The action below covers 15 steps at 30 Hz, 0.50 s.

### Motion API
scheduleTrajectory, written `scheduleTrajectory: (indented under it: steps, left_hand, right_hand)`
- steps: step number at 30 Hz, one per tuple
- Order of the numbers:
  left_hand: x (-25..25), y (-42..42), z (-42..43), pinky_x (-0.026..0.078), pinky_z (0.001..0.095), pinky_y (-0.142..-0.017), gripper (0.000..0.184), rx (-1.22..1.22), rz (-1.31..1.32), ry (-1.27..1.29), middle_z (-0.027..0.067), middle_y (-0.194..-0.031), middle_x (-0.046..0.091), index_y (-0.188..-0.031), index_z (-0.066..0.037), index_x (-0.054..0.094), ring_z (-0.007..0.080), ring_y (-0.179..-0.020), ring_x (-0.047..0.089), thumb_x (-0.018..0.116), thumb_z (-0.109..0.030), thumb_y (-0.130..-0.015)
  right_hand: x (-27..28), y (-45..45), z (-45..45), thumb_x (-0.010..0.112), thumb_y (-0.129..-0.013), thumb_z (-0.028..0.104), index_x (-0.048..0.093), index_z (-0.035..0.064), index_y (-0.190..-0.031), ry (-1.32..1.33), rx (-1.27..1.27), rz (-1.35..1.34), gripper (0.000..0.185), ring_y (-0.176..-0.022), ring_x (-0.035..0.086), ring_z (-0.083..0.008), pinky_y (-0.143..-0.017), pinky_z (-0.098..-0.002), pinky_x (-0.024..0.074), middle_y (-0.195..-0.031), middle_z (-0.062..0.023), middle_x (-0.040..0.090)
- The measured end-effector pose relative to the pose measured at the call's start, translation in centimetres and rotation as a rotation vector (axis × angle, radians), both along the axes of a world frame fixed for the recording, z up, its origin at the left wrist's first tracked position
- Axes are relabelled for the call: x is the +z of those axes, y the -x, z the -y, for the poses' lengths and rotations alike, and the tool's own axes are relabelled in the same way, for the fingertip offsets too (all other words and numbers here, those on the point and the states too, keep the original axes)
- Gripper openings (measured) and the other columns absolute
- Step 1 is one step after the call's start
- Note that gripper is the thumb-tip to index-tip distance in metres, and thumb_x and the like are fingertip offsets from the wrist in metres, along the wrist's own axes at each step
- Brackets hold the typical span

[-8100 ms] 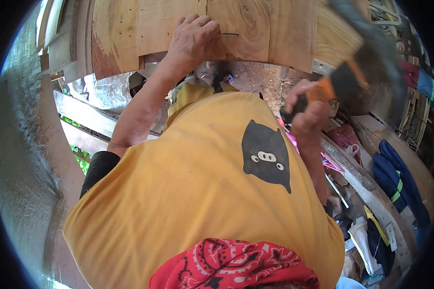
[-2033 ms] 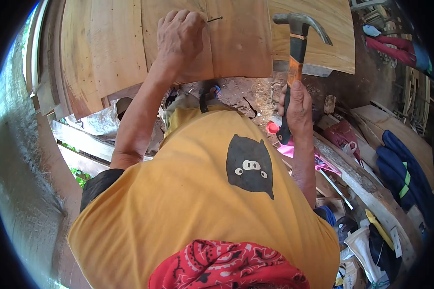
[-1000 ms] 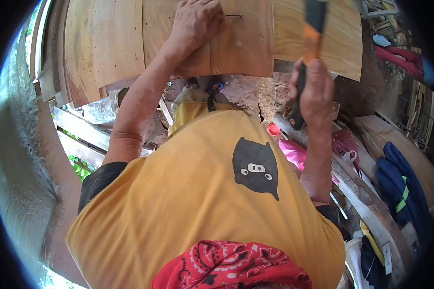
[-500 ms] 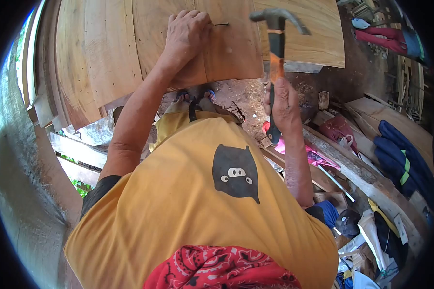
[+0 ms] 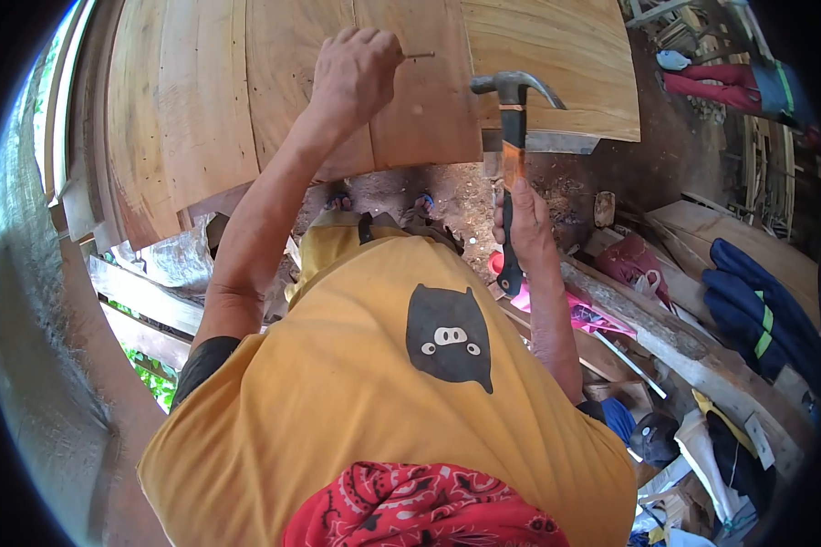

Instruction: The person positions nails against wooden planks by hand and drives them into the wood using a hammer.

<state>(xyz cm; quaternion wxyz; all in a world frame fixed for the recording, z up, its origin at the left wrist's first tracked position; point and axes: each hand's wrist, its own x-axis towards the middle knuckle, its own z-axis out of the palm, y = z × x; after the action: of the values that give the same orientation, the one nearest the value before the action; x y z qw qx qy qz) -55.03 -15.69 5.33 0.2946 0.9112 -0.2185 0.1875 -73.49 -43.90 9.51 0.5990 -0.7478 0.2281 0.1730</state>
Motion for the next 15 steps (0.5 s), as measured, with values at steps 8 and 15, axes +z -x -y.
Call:
scheduleTrajectory:
  steps: [8,15]
  left_hand:
    - [-2.1,-2.2,4.8,0.046,0.0468,-0.09,0.012,0.073,-0.042,-0.005,0.0042,-0.098,0.072,-0.095,-0.014,0.073,0.0285,-0.102,0.066,0.069,-0.025,-0.091]
    - [-2.2,-2.7,4.8,0.046,0.0491,-0.083,0.012,0.031,-0.002,0.017,0.0089,-0.086,0.066,-0.082,-0.013,0.065,0.0341,-0.092,0.063,0.071,-0.023,-0.084]
  right_hand:
    - [2.3,-3.7,5.1,0.043,-0.109,0.06,0.057,0.0016,-0.098,-0.057,0.085,0.084,0.061,-0.055,0.054,-0.0093,-0.051,-0.025,0.0453,-0.07,-0.0026,0.055]
    - [7.3,-7.4,5.5,0.047,-0.109,0.057,0.057,0.0017,-0.099,-0.024,0.179,0.265,0.057,-0.056,0.053,-0.0085,-0.051,-0.0244,0.044,-0.071,-0.0016,0.055]
